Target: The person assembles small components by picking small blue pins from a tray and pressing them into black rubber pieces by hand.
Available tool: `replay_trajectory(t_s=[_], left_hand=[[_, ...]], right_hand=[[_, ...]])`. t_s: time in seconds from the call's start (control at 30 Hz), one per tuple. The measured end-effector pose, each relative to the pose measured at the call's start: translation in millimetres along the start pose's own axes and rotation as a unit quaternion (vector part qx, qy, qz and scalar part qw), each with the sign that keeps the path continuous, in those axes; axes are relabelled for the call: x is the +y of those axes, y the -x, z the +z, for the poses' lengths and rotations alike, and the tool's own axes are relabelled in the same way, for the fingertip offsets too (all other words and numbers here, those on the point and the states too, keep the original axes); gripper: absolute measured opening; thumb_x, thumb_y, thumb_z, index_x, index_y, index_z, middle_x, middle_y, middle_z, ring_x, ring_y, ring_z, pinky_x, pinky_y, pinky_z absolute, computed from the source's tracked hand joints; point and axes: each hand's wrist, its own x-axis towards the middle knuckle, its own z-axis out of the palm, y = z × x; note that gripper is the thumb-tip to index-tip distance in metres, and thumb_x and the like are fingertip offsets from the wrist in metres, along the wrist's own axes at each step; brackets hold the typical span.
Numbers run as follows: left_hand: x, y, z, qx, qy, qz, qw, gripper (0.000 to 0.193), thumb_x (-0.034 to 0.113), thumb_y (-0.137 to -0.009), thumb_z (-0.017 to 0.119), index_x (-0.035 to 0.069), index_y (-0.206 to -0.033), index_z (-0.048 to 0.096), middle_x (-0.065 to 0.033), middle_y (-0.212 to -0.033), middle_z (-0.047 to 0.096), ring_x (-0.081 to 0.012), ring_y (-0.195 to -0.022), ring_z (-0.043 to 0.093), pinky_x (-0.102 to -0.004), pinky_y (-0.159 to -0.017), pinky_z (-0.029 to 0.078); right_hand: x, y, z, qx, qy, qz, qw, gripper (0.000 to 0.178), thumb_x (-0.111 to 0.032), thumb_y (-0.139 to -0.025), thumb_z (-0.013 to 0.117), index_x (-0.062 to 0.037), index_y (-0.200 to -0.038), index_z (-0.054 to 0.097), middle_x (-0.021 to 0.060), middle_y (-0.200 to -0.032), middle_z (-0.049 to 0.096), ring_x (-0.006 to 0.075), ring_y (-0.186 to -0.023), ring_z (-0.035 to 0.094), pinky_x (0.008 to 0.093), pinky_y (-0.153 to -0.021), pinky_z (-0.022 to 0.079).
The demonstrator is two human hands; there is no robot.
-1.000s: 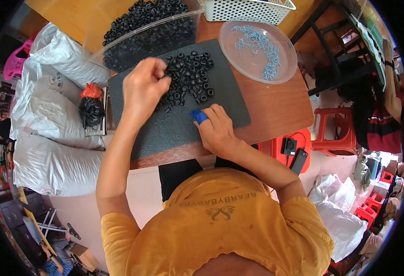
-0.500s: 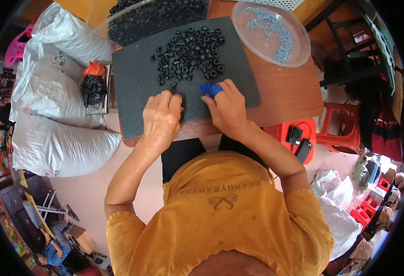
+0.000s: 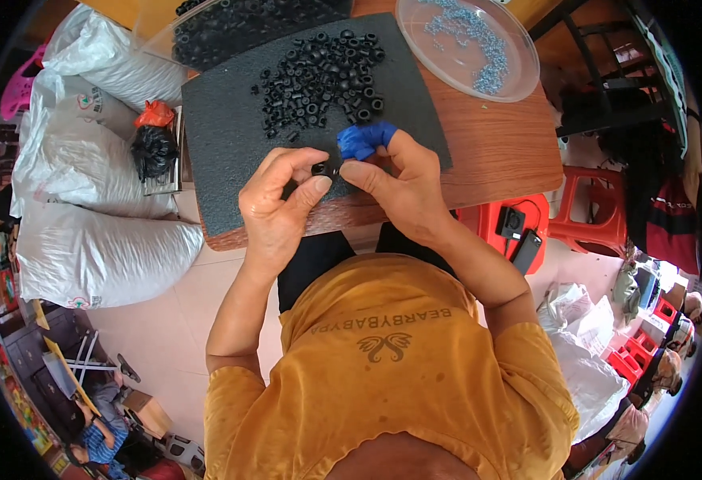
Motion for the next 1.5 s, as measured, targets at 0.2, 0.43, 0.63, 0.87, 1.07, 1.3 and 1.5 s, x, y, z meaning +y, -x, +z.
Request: replay_trajectory(t_s=[0.2, 0.43, 0.63, 0.87, 1.07, 1.3, 1.5], left_hand=[[5.6, -3.0, 8.1, 0.006, -0.155, 0.116, 0.981, 0.026, -0.005, -0.065, 0.07, 0.001, -0.089, 0.062, -0.0105, -0.079, 0.058, -0.022, -0.061, 0.058, -0.0293, -0.053, 0.046], [2.8, 2.7, 13.2, -0.019, -0.234, 0.148, 0.961, 0.026, -0.005, -0.068, 0.069, 0.0, -0.091, 0.058, -0.0106, -0.075, 0.057, -0.0226, -0.062, 0.058, -0.0297, -0.054, 0.045], [8.3, 1.9, 7.6, -0.028, -0.187, 0.127, 0.974, 0.023, -0.004, -0.067, 0.07, -0.001, -0.087, 0.059, -0.0109, -0.074, 0.057, -0.0228, -0.059, 0.056, -0.0292, -0.053, 0.045], [8.3, 6.2, 11.1, -0.013, -0.078, 0.03, 0.996, 0.024, -0.001, -0.068, 0.073, 0.0, -0.089, 0.062, -0.0055, -0.07, 0.055, -0.0148, -0.059, 0.053, -0.026, -0.051, 0.043], [-1.6, 18.3, 13.1, 0.006, 0.083, -0.052, 0.995, 0.023, 0.002, -0.076, 0.07, 0.0, -0.098, 0.063, 0.0006, -0.074, 0.053, -0.006, -0.064, 0.049, -0.0198, -0.054, 0.04], [-9.9, 22.9, 4.5, 0.09, 0.309, -0.207, 0.924, 0.019, 0.008, -0.084, 0.064, -0.003, -0.1, 0.062, -0.007, -0.079, 0.063, -0.0083, -0.06, 0.054, -0.0184, -0.053, 0.043], [-20.3, 29.5, -10.4, 0.137, 0.344, -0.209, 0.905, 0.019, 0.008, -0.085, 0.063, -0.005, -0.099, 0.061, -0.0108, -0.079, 0.064, -0.011, -0.058, 0.057, -0.0195, -0.05, 0.043]], right_hand=[[0.0, 1.5, 5.4, 0.009, 0.004, 0.0, 1.0, 0.021, -0.005, -0.081, 0.067, -0.001, -0.101, 0.059, -0.0015, -0.084, 0.058, 0.0046, -0.077, 0.052, 0.0205, -0.069, 0.045], [6.7, 1.1, 8.1, 0.048, 0.096, -0.077, 0.991, 0.023, -0.011, -0.078, 0.071, 0.0013, -0.092, 0.058, 0.0051, -0.073, 0.057, 0.0075, -0.064, 0.051, 0.0239, -0.057, 0.044], [10.9, 4.8, 12.9, 0.051, 0.039, -0.005, 0.998, 0.022, -0.009, -0.08, 0.07, -0.0002, -0.098, 0.06, -0.0014, -0.082, 0.06, 0.0033, -0.074, 0.053, 0.0194, -0.066, 0.046], [14.0, 0.9, 16.2, 0.08, -0.013, -0.013, 0.997, 0.02, -0.011, -0.076, 0.072, 0.0006, -0.085, 0.058, 0.0002, -0.071, 0.056, 0.0046, -0.064, 0.049, 0.0214, -0.055, 0.043], [12.0, 0.3, 18.1, 0.047, -0.103, 0.05, 0.992, 0.018, -0.011, -0.077, 0.072, -0.0005, -0.081, 0.057, -0.0025, -0.072, 0.056, 0.0029, -0.065, 0.049, 0.0188, -0.055, 0.042], [26.3, -9.6, 27.1, 0.058, 0.02, -0.045, 0.997, 0.017, -0.007, -0.076, 0.069, -0.0006, -0.076, 0.053, 0.0073, -0.071, 0.057, 0.0151, -0.061, 0.053, 0.0284, -0.054, 0.044], [30.4, -55.6, 36.9, 0.02, 0.369, -0.4, 0.838, 0.014, -0.004, -0.062, 0.063, -0.0037, -0.067, 0.05, 0.0125, -0.073, 0.05, 0.0279, -0.074, 0.05, 0.0378, -0.059, 0.042]])
